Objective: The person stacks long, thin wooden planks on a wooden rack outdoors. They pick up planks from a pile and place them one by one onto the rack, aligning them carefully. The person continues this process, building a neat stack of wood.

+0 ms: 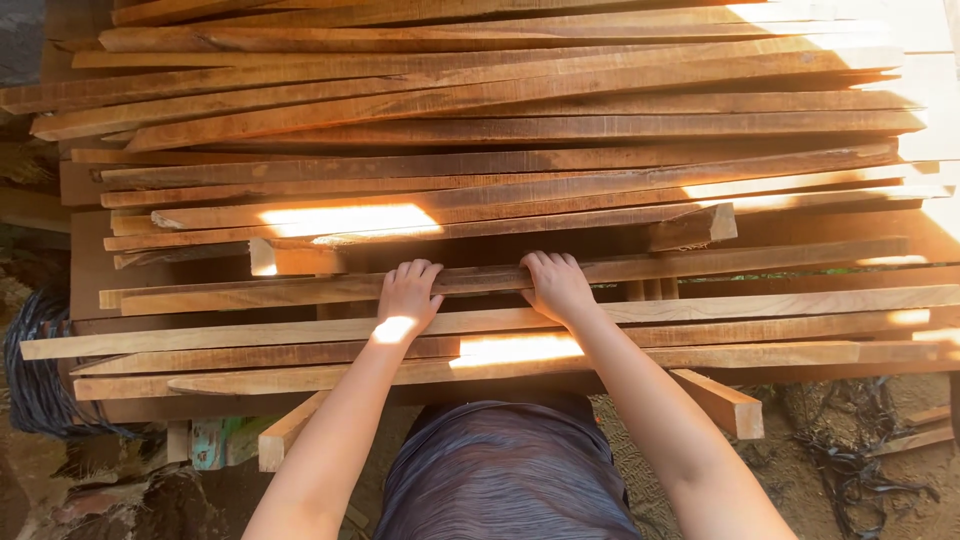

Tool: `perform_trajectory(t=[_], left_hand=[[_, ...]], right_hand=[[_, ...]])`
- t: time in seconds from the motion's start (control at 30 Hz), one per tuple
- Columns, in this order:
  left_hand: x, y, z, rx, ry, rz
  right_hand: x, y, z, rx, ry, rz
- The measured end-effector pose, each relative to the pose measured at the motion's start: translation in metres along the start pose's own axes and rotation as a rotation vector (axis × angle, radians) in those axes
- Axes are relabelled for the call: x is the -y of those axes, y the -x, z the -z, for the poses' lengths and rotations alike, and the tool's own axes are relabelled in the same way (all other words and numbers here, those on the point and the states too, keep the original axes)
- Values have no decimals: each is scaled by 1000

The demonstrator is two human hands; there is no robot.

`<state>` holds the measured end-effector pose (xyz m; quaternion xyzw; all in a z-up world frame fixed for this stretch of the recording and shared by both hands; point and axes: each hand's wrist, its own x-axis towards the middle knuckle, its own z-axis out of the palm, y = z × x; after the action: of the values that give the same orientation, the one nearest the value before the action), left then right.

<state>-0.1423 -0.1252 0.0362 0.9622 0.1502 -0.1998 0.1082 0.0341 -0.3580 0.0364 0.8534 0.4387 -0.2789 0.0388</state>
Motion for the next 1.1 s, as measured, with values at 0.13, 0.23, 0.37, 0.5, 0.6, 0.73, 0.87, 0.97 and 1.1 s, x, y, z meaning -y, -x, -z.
perform_trajectory(t=[0.13,0.23,0.37,0.5,0.6,0.73,0.87,0.97,1.1], left_hand=[[16,-26,-52,15,-110,21],[19,-28,-28,80,-34,35],[20,-16,14,357,255,78],[22,-19,23,334,326,91],[21,-21,6,38,165,98],[7,-3,-15,-338,239,6],[-12,11,-9,81,256,-30],[-21,11,10,299,201,51],[-23,4,19,470,190,185]], right_hand=[[-5,-10,-6,47,3,12],[-8,-10,12,85,-81,12],[-8,4,35,287,-281,-15],[-9,1,46,266,-372,-32],[-5,-1,44,22,-286,7],[-8,8,-13,-579,-123,221],[-5,25,-43,-538,-258,199],[-6,32,-44,-372,-191,117],[6,31,4,196,-179,-182]])
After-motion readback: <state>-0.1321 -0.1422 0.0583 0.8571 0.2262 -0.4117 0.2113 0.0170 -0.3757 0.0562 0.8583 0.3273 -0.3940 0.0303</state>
